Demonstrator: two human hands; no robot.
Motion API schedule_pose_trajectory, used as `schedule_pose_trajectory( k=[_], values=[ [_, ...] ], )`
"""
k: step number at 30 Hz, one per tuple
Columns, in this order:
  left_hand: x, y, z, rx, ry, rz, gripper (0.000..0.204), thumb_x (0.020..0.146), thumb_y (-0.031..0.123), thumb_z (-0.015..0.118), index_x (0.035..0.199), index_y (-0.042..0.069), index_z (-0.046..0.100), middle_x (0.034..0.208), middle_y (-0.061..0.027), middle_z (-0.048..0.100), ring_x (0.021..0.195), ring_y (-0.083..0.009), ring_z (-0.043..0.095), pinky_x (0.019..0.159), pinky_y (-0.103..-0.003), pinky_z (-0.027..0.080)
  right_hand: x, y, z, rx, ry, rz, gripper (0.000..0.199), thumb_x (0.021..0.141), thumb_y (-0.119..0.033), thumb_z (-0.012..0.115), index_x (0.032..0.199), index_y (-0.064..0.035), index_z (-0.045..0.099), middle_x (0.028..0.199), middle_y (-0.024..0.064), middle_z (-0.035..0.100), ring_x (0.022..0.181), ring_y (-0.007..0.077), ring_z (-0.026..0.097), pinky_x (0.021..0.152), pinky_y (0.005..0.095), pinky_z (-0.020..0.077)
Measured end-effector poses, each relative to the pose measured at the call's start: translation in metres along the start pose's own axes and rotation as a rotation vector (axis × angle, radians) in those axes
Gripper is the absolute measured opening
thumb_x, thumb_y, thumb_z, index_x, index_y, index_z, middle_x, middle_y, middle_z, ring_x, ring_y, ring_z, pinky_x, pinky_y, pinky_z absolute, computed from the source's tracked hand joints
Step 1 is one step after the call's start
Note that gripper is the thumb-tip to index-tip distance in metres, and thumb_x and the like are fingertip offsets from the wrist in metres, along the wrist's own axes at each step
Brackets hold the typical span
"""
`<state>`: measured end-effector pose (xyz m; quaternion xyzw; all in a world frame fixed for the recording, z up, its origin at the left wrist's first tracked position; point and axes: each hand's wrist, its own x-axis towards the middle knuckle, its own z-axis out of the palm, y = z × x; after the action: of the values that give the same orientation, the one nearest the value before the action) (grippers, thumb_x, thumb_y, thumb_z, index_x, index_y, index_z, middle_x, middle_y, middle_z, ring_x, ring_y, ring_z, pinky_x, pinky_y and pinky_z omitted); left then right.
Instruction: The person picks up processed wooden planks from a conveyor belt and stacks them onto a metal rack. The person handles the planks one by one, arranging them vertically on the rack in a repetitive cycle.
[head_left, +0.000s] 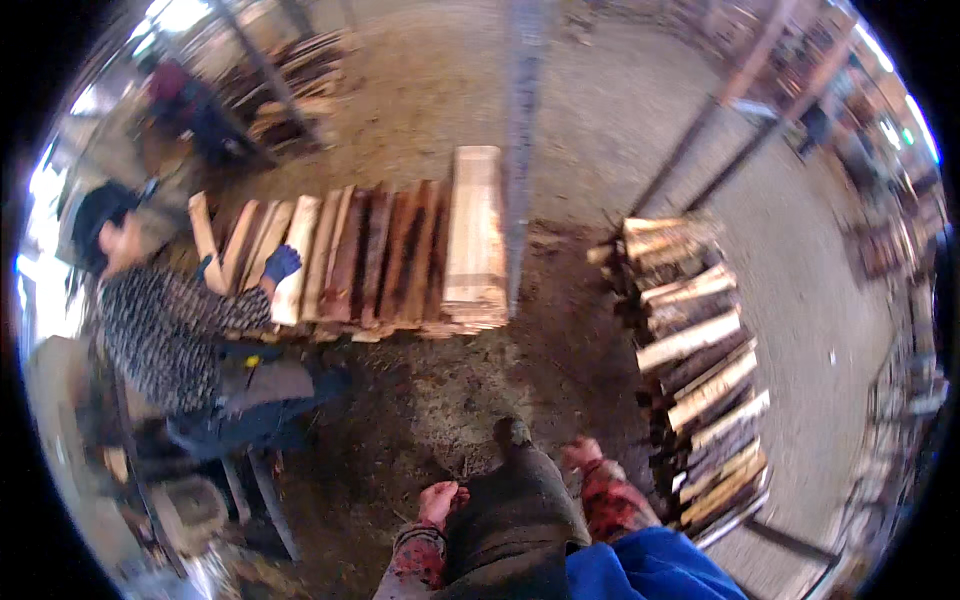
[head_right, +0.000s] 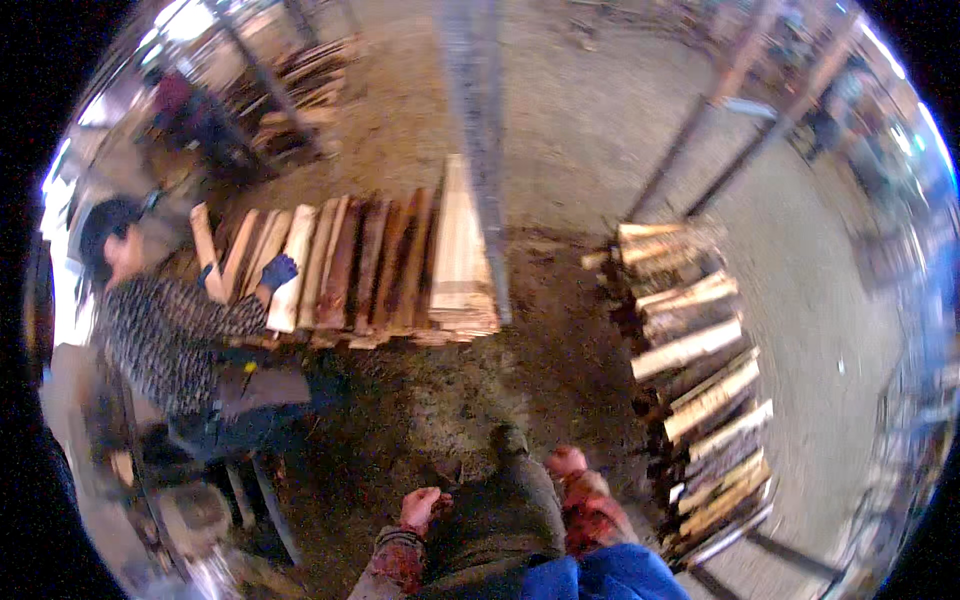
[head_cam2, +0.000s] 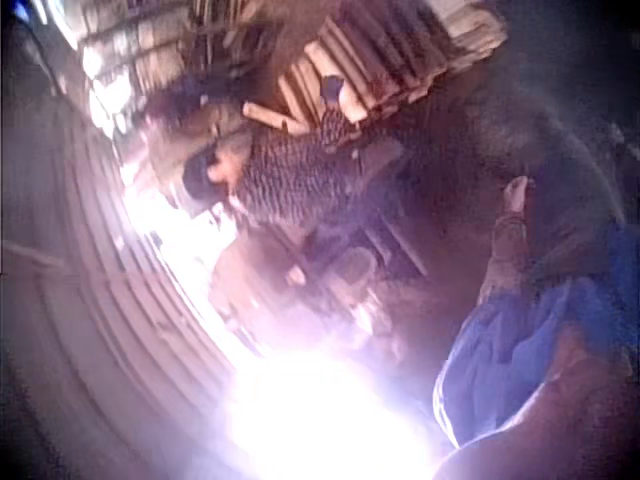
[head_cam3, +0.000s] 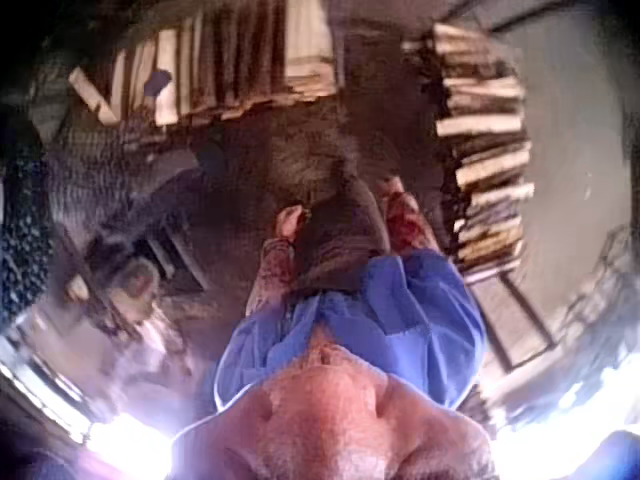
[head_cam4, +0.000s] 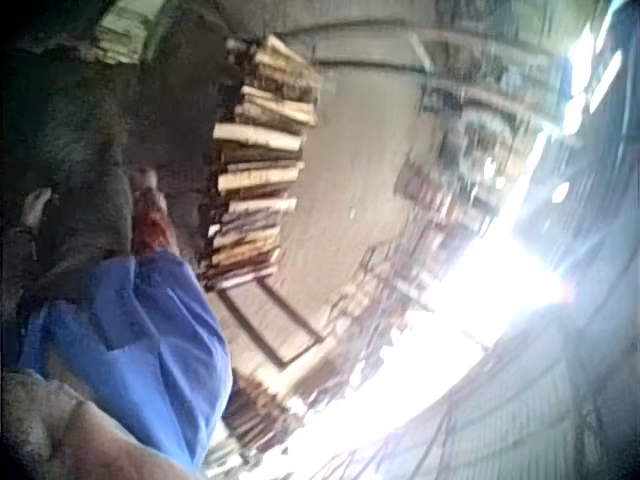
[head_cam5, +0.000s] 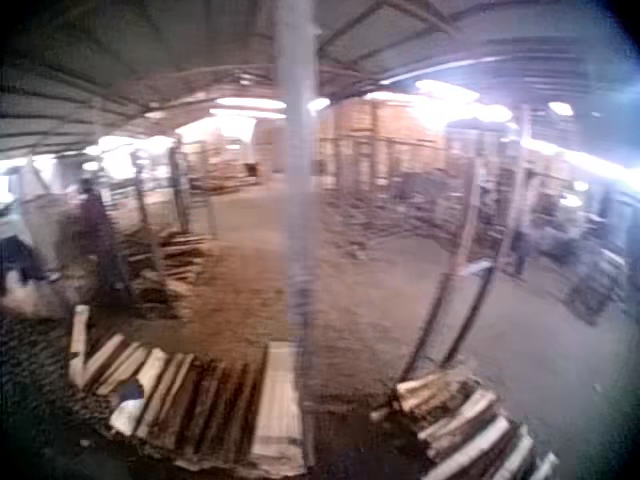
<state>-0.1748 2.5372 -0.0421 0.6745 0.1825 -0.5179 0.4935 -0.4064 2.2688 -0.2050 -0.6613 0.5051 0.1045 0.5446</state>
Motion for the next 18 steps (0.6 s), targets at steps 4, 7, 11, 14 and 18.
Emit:
schedule_pose_trajectory(
  k=[4,7,11,14,18],
  values=[
    [0.005,-0.05,-0.03,-0.102,0.059,0.013,0.018,0.093,0.014,0.057,0.102,-0.001,0.059,0.09,-0.0126,0.068,0.079,-0.0205,0.067,0.067,-0.034,0.056,-0.047,-0.074,0.05,-0.12,-0.347,0.065,0.024,0.078,-0.024,0.069,0.092,-0.0042,0.07,0.07,0.0073,0.068,0.064,0.0148,0.066,0.057,0.032,0.0533],
    [0.001,-0.063,-0.035,-0.158,0.089,0.046,0.018,0.092,0.014,0.058,0.101,-0.002,0.06,0.089,-0.0128,0.068,0.077,-0.0208,0.067,0.067,-0.033,0.056,-0.035,-0.079,0.066,-0.24,-0.388,-0.07,0.025,0.079,-0.025,0.069,0.092,-0.0041,0.07,0.072,0.007,0.069,0.065,0.0144,0.066,0.056,0.031,0.0531],
    [-0.004,-0.11,-0.069,-0.347,0.077,0.107,0.02,0.091,0.015,0.06,0.101,-0.002,0.061,0.088,-0.013,0.068,0.075,-0.0213,0.068,0.067,-0.033,0.056,0.012,-0.078,0.07,-0.339,-0.35,-0.133,0.025,0.079,-0.025,0.069,0.087,-0.0014,0.068,0.074,0.0069,0.069,0.063,0.0153,0.065,0.052,0.0324,0.0522],
    [-0.019,-0.173,-0.101,-0.419,0.147,0.12,0.024,0.092,0.023,0.06,0.094,0.0,0.066,0.09,-0.0116,0.069,0.076,-0.0195,0.065,0.067,-0.034,0.052,-0.011,-0.124,0.083,-0.505,-0.265,-0.163,0.021,0.081,-0.023,0.066,0.079,-0.0015,0.065,0.071,0.0077,0.067,0.062,0.0168,0.065,0.049,0.0336,0.0508],
    [-0.035,-0.195,-0.148,-0.429,0.207,0.158,0.024,0.089,0.023,0.063,0.095,0.0,0.066,0.083,-0.0085,0.07,0.075,-0.0161,0.067,0.063,-0.029,0.052,0.012,-0.132,0.095,-1.149,-0.468,-0.978,0.018,0.084,-0.017,0.058,0.073,-0.003,0.061,0.064,0.0088,0.062,0.056,0.0184,0.063,0.045,0.0341,0.0488]
  ],
)
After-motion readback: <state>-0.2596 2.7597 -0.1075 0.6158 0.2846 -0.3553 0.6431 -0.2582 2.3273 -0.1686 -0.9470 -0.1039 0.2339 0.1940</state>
